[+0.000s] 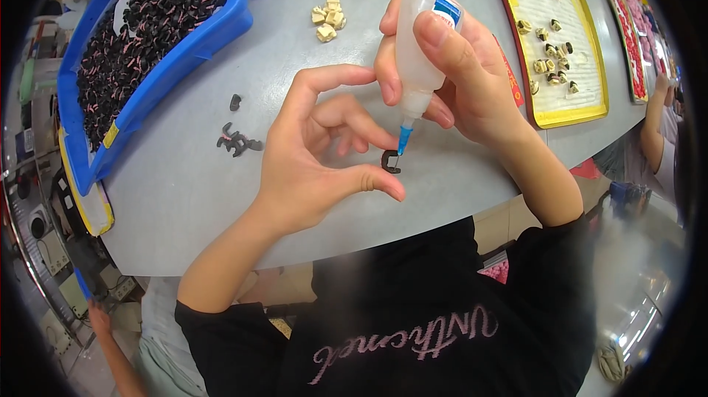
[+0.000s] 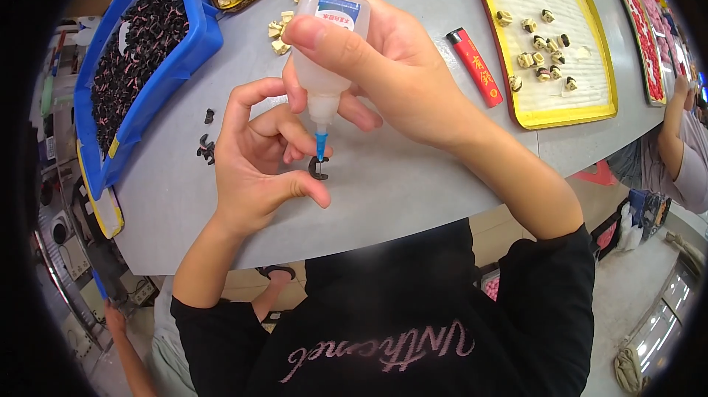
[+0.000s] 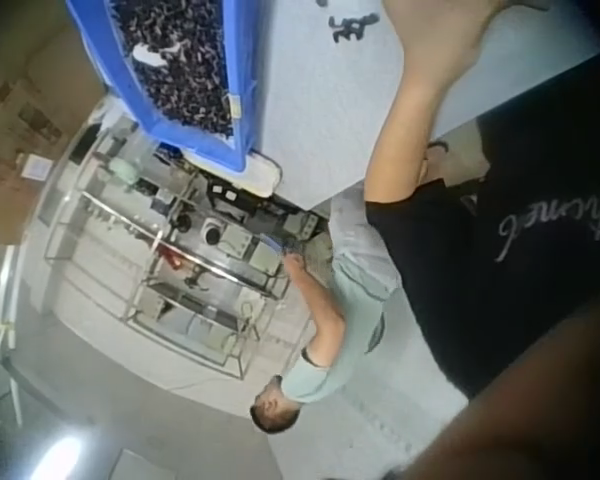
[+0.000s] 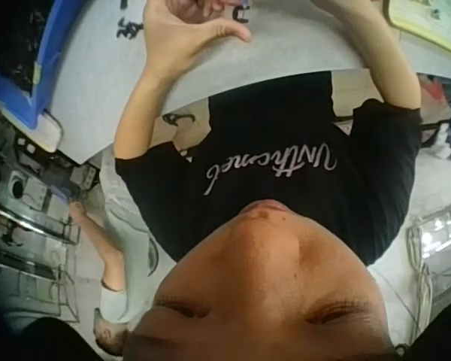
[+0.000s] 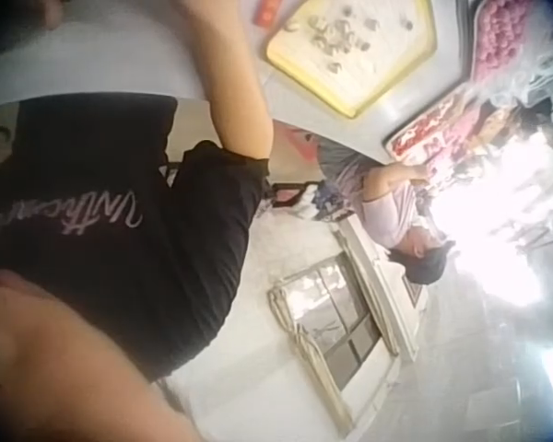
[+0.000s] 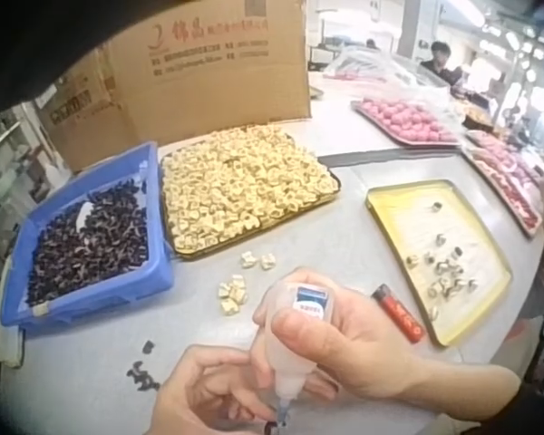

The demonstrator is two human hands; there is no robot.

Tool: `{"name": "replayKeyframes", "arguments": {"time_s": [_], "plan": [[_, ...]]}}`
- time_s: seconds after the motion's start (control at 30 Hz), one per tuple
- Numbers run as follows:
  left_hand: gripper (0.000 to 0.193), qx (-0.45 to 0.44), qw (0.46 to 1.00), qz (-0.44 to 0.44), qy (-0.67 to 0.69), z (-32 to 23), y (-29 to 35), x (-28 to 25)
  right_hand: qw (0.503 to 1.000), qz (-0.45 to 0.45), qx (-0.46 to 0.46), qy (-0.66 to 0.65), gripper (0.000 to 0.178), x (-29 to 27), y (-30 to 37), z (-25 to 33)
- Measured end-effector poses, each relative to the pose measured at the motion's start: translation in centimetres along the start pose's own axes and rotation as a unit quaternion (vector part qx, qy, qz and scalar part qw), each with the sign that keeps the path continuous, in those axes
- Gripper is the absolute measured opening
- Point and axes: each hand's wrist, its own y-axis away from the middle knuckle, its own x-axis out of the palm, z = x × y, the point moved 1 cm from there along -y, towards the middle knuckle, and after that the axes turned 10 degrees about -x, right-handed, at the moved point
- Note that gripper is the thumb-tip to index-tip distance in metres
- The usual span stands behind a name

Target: Gluing small white decorative pieces onto black plastic toy bases at a factory workbench.

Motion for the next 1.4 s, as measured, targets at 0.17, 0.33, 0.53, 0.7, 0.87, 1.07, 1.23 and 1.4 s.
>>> {"name": "replayKeyframes", "arguments": {"time_s": [0.17,0.33,0.53,0.7,0.87,1.07,1.23,1.4], "plan": [[0.076,0.017,1.000,0.006,-0.001,0.1,-0.1,-0.1,1.000,-0.002,0.013,0.006,0.035,-0.1,0.0,0.1],[0.078,0.015,1.000,0.008,-0.006,-0.1,-0.1,-0.1,1.000,-0.004,0.007,0.008,0.035,-0.2,0.0,0.3],[0.080,0.009,1.000,0.013,-0.007,-0.1,-0.1,-0.2,1.000,-0.019,-0.014,0.011,0.036,-0.3,-0.1,0.3],[0.080,0.014,1.000,0.013,-0.008,0.0,-0.1,-0.2,0.999,-0.017,-0.033,0.019,0.037,-0.5,0.0,0.0],[0.081,0.013,1.000,0.014,-0.007,0.1,-0.1,-0.2,0.999,-0.009,-0.033,0.017,0.035,-0.6,0.0,-0.1],[0.081,0.006,1.000,0.014,0.001,0.0,-0.1,-0.2,0.999,-0.010,-0.039,0.022,0.035,-0.6,0.0,-0.1],[0.081,0.003,1.000,0.013,0.003,0.0,-0.2,-0.2,0.999,-0.007,-0.039,0.032,0.036,-0.7,0.0,0.0],[0.093,0.017,1.000,0.007,-0.016,0.0,-0.3,-0.2,0.999,0.000,-0.010,0.044,0.039,-1.2,-0.1,0.3]]}}
